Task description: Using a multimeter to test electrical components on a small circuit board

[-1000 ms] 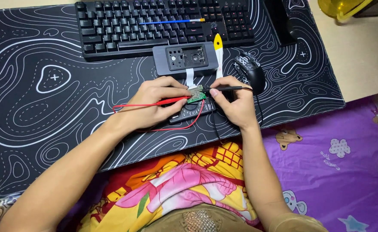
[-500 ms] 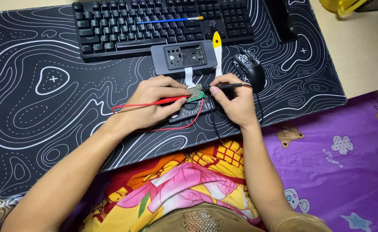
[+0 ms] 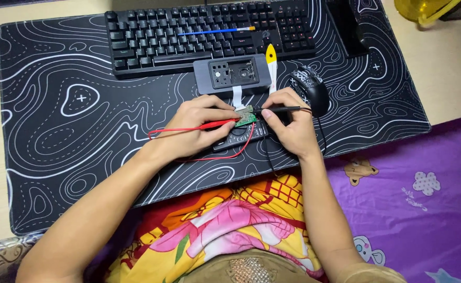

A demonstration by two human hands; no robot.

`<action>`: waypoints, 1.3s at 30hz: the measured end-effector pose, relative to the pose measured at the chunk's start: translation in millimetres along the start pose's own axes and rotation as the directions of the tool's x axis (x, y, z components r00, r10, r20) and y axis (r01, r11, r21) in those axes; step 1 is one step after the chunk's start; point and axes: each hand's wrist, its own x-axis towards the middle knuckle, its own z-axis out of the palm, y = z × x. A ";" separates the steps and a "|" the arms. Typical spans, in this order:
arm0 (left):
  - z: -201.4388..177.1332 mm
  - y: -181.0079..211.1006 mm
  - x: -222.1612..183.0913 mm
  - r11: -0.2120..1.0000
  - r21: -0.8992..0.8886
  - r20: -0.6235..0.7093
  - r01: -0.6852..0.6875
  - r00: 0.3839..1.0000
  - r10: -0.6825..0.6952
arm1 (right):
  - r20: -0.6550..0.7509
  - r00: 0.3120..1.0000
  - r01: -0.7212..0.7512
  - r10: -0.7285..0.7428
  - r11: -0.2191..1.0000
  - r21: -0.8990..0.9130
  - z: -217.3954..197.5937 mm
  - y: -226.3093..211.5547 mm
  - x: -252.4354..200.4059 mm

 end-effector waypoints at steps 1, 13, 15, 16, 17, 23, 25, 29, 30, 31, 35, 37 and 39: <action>-2.1 0.7 0.9 1.000 0.002 -0.001 -0.001 1.000 0.001 | 0.000 1.000 0.003 -0.003 1.000 0.000 0.0 0.5 0.4; -5.0 1.9 0.7 0.999 -0.024 0.003 -0.026 1.000 0.026 | 0.000 0.998 0.057 -0.057 0.998 0.021 2.9 9.7 1.0; -7.2 3.2 0.9 0.999 -0.016 0.022 -0.033 0.999 0.033 | 0.005 0.998 0.058 -0.058 0.998 0.030 2.6 12.0 0.8; -7.8 2.9 0.4 0.999 -0.025 0.019 -0.042 0.999 0.042 | 0.005 0.998 0.058 -0.058 0.998 0.017 3.3 10.1 1.1; -8.2 2.5 0.1 0.999 -0.021 0.024 -0.032 0.999 0.032 | 0.005 0.998 0.061 -0.061 0.998 0.018 3.8 8.6 1.7; -1.7 -1.5 -0.7 1.000 0.027 0.027 -0.004 1.000 0.003 | -0.003 0.999 0.042 -0.042 0.999 -0.012 2.0 7.8 -0.5; -2.3 -1.0 -1.1 0.999 0.046 0.023 -0.002 1.000 0.001 | 0.001 0.999 0.034 -0.034 0.999 -0.018 2.5 7.7 -0.6; -9.2 4.0 -0.1 0.999 0.031 0.059 0.013 0.998 -0.015 | -0.006 1.000 0.015 -0.015 1.000 -0.013 2.6 6.3 1.0; -9.9 3.8 -0.8 1.000 0.026 0.066 0.017 0.998 -0.019 | -0.008 1.000 0.010 -0.010 1.000 -0.014 2.6 5.8 0.6; -7.5 2.7 -1.8 1.000 0.021 0.064 0.018 0.998 -0.019 | -0.005 1.000 0.007 -0.007 1.000 -0.017 2.7 6.1 -0.5; -1.6 -0.2 -2.7 0.998 0.065 0.042 0.024 0.999 -0.027 | -0.010 1.000 0.008 -0.008 1.000 -0.023 3.1 6.6 -0.5; -1.7 -1.3 -2.0 0.997 0.074 0.041 0.016 0.999 -0.020 | -0.014 1.000 0.016 -0.016 0.999 -0.035 3.3 5.2 1.6; -1.3 -1.9 -2.2 0.999 0.026 0.028 0.027 0.999 -0.028 | -0.010 1.000 0.023 -0.024 0.999 -0.039 2.5 2.1 1.1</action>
